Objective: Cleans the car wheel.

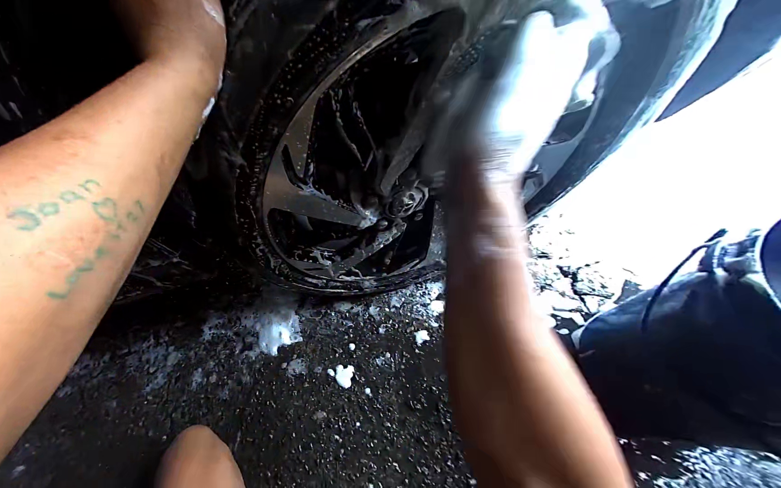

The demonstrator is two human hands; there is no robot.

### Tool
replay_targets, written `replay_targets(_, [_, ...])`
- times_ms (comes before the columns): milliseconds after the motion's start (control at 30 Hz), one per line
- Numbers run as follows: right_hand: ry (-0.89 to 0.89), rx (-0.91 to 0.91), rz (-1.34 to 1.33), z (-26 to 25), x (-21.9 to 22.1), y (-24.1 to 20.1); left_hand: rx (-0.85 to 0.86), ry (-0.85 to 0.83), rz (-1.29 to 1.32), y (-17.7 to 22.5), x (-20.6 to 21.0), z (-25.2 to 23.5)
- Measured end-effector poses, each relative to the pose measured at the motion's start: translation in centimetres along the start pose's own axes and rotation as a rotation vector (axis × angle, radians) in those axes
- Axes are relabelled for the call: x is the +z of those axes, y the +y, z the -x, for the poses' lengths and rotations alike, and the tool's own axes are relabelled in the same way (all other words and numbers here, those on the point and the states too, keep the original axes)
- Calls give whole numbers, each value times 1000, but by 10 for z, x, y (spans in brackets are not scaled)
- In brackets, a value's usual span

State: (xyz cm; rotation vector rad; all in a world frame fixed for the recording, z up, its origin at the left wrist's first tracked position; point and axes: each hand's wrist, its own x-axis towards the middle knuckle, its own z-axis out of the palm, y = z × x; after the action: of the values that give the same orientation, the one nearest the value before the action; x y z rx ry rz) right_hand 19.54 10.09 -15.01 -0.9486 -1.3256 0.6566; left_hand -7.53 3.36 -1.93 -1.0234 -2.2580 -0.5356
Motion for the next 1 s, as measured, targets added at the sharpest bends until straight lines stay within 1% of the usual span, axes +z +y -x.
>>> replay_targets(33, [24,-67,-49,27,17,4,12,8,27,4,-8,9])
replay_targets(67, [-4,-82,-70,67,31,9,30,-7,85,11,-23,23])
replay_targets(100, [-49,-71,-25,109,40,16,30,-51,177,20,-43,41])
replay_targets(133, [-128,-57,49,144,43,25,27,-75,251,25,-59,52])
replay_targets(167, [-237,-26,104,164,41,35,43,-65,320,29,-66,55])
replay_targets(200, [-328,37,128,170,37,41,59,-46,373,33,-67,54])
replay_targets(233, [-335,100,147,164,35,42,61,-30,406,34,-66,53])
replay_targets(267, [-269,123,157,152,30,42,53,-18,428,33,-63,53])
replay_targets(300, [-197,123,169,134,23,41,39,-14,447,31,-60,54])
replay_targets(400, [-98,67,249,57,-1,44,1,1,494,30,-55,53])
replay_targets(433, [-88,55,321,40,-2,47,-8,0,500,32,-56,54])
replay_targets(467, [-98,42,374,35,1,51,-16,-7,498,34,-58,55])
replay_targets(500, [-120,25,402,41,7,57,-18,-18,494,34,-60,57])
replay_targets(567, [-140,-40,417,70,21,68,-6,-38,489,36,-62,58])
replay_targets(633, [-137,-50,441,79,29,66,8,-33,487,35,-62,58])
replay_targets(667, [-116,-55,424,72,23,58,6,-32,487,34,-62,60])
replay_targets(733, [-66,-56,368,42,2,45,8,-22,490,35,-62,59])
replay_targets(800, [9,-89,370,15,-14,53,23,-15,505,36,-60,59])
replay_targets(833, [59,-124,385,10,-12,64,31,-5,515,35,-60,59])
replay_targets(867, [85,-163,373,14,-6,76,32,-1,525,35,-59,59])
replay_targets(900, [73,-177,359,27,3,85,38,1,538,35,-59,58])
replay_targets(933, [27,-148,336,45,12,87,40,8,552,36,-59,57])
replay_targets(1000, [-48,-1,235,80,26,78,38,19,573,35,-57,57])
